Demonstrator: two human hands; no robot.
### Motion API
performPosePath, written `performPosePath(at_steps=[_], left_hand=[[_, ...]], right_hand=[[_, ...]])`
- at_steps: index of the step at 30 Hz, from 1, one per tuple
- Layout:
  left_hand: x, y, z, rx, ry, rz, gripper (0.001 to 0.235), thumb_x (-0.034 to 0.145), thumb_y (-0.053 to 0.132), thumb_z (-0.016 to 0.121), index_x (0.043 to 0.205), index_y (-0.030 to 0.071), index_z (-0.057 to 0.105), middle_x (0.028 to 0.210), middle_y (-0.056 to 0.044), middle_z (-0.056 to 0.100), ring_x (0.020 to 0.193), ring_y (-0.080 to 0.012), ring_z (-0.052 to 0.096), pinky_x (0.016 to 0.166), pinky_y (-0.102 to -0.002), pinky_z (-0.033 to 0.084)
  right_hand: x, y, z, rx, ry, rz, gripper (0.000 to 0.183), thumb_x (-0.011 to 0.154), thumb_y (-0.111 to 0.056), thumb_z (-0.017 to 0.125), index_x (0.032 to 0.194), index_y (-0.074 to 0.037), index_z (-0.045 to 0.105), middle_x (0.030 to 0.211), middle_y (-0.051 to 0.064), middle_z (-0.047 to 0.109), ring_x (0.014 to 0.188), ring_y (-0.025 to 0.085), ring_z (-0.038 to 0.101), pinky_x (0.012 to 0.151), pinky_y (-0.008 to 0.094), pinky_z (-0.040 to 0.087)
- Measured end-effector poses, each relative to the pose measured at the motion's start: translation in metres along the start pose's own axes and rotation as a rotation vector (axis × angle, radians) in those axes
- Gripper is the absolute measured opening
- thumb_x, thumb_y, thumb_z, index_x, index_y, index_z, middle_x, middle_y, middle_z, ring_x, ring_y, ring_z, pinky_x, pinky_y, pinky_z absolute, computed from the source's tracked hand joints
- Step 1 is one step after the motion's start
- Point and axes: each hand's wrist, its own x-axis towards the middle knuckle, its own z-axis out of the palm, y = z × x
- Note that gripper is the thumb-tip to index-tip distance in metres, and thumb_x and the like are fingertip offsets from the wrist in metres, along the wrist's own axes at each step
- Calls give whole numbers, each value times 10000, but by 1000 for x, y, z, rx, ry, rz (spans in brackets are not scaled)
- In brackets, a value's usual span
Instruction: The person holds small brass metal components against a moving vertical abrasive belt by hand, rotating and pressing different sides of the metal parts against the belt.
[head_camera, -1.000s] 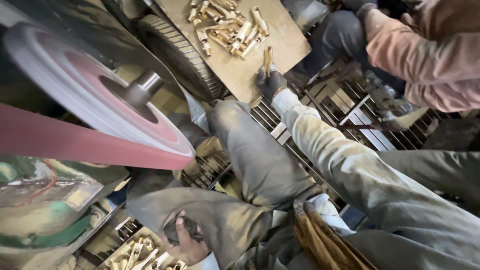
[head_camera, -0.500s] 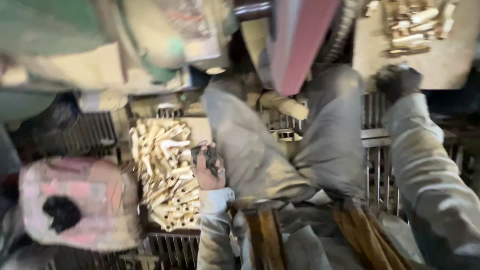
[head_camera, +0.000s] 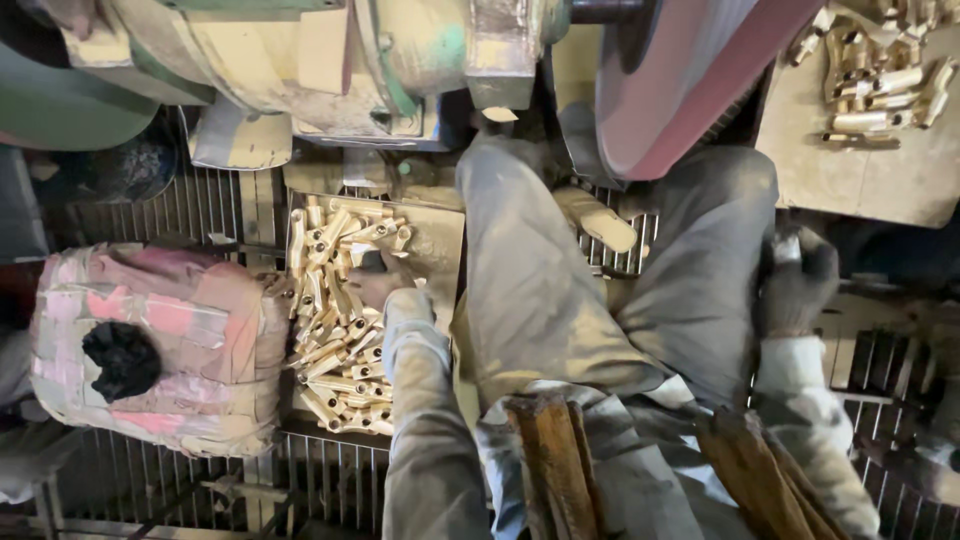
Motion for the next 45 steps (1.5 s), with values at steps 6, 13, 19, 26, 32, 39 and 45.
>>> performPosePath(at_steps=[6,13,19,26,32,39,45], left_hand=[[20,51,-23,63,-174,-168,914,767,466,882,1360,-50,416,1336,-289,478,1007,-483,657,853,-522,589],[30,15,5,-155,-296,-124,645,740,358,895,1220,26,620,1132,-190,706,970,-310,715,861,-405,590],[-6,-46,2,-545,-367,47,386,726,192,896,1038,51,718,975,-109,790,844,-197,740,814,-316,594],[-29,-64,-45,-862,-320,102,243,812,36,842,1028,18,733,950,-95,727,801,-164,656,737,-307,570],[-81,16,-141,-1066,-249,48,206,853,9,792,1035,25,697,881,-42,705,679,-108,616,579,-230,503],[-176,113,-190,-1319,-803,82,272,937,69,730,1148,17,566,752,-64,574,527,-91,497,426,-217,349],[-221,137,-164,-1435,-1293,180,329,877,21,734,1144,26,542,1115,-160,651,587,-146,567,454,-275,428]], right_hand=[[-30,-23,17,-127,-35,-180,134,1054,9,633,1185,10,664,1191,104,700,1109,186,655,1042,319,522],[-31,-64,22,-410,-27,-245,135,1081,-61,676,1191,11,707,1180,186,722,1099,290,699,1005,380,529],[-32,-59,21,-410,-3,-276,117,1066,-53,655,1144,14,710,1178,173,725,1125,301,696,1045,390,531],[-35,-86,21,-369,-44,-269,179,1050,-51,656,1210,14,701,1211,188,702,1131,304,685,1031,386,528],[-60,-130,40,-172,-290,-327,291,977,-30,667,1260,14,618,1211,152,664,1148,238,660,1009,357,531],[-95,-193,96,653,-1024,177,693,883,1,728,1488,-73,399,1294,42,617,1122,146,644,977,308,538],[-100,-209,66,230,-757,-325,392,938,-71,769,1300,-12,631,1280,115,676,1183,227,677,992,342,572]])
